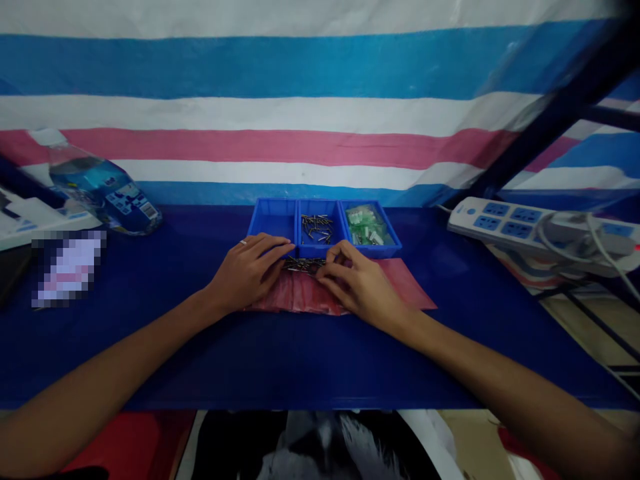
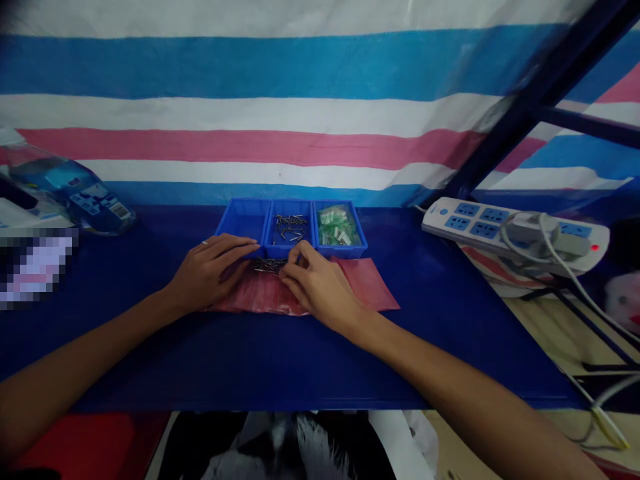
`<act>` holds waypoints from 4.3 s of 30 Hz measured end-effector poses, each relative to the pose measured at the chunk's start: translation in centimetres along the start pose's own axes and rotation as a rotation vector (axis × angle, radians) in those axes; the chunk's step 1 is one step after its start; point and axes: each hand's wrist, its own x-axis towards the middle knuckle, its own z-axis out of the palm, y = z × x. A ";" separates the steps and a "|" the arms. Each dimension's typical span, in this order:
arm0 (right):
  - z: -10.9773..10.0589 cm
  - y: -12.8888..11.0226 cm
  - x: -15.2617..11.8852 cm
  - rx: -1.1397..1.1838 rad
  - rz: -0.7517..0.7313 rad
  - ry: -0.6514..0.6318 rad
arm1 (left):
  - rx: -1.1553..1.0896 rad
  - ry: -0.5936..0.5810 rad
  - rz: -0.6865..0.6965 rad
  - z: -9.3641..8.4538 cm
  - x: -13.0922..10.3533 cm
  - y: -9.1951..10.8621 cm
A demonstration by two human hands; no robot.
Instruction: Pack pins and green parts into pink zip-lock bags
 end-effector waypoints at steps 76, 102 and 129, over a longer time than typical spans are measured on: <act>-0.5 0.1 0.2 0.286 0.232 0.014 | 0.221 0.118 0.056 -0.8 1.7 -0.4; -0.5 0.7 0.0 -0.099 -0.225 -0.252 | 0.272 0.092 0.122 -0.5 1.5 -0.3; -1.4 0.3 1.1 0.849 0.366 0.196 | 0.277 0.061 0.130 -1.5 1.4 0.4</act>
